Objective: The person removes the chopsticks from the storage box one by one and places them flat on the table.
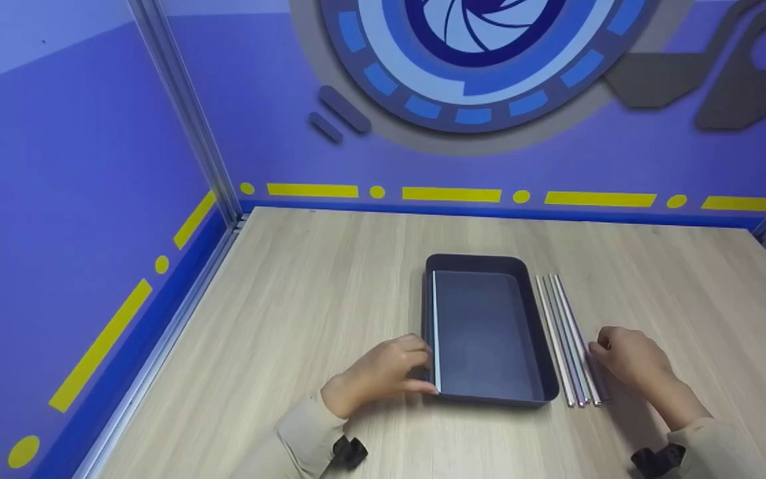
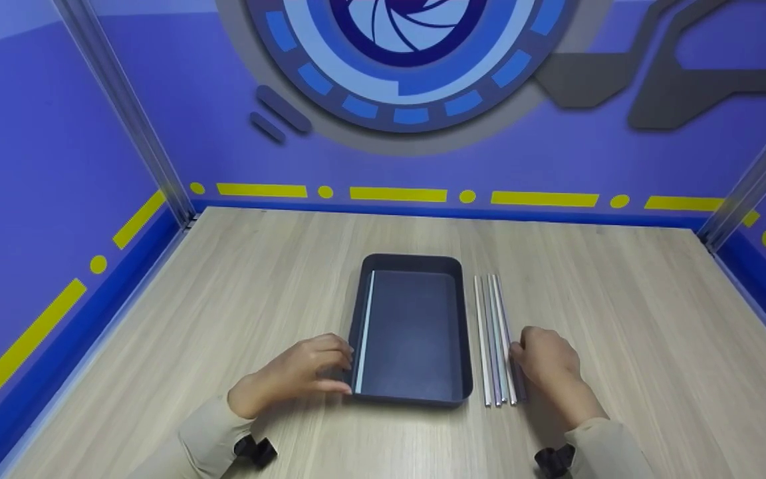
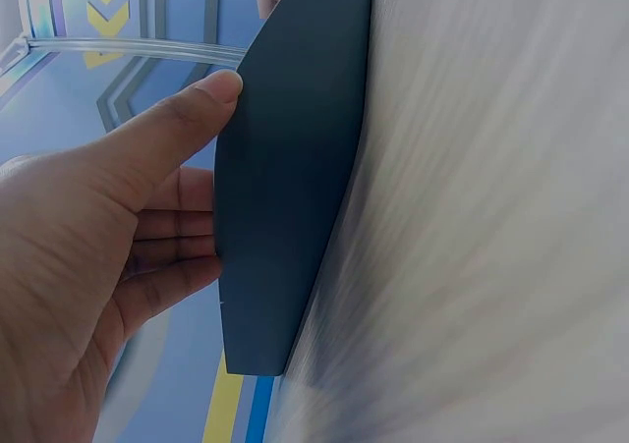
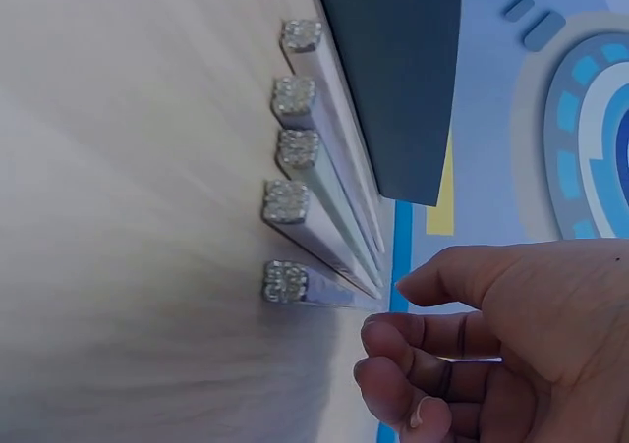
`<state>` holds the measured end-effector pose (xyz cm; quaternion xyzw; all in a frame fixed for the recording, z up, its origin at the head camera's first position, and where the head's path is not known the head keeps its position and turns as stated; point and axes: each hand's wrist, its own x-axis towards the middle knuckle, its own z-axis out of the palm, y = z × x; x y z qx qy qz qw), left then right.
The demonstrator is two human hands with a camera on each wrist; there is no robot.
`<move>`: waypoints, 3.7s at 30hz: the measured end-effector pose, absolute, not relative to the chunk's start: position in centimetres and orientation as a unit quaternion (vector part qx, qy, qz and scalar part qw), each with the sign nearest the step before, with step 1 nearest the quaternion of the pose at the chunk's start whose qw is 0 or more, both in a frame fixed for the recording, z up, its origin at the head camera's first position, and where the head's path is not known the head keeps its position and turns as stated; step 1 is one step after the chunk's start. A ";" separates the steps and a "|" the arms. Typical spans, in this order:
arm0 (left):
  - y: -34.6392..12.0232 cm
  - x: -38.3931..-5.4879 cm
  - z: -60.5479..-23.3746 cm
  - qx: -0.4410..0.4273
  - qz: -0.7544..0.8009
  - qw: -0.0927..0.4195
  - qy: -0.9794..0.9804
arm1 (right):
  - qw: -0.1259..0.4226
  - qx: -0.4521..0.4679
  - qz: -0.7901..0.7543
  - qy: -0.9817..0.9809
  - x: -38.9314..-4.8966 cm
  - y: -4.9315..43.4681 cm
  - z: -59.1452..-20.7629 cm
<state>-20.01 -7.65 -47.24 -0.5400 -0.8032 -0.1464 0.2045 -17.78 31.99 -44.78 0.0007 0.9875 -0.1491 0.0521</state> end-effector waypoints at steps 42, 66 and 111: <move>-7.6 -19.9 -47.3 -0.533 -0.148 0.200 -0.809 | -0.001 -0.025 -0.191 0.981 -18.9 29.0 -42.9; -7.5 -20.2 -46.8 -0.544 -0.151 0.201 -0.800 | -0.073 -0.051 -0.220 0.971 -19.4 26.1 -42.9; -7.7 -20.0 -47.5 -0.544 -0.149 0.224 -0.795 | -0.048 -0.082 -0.210 0.973 -20.3 18.4 -45.4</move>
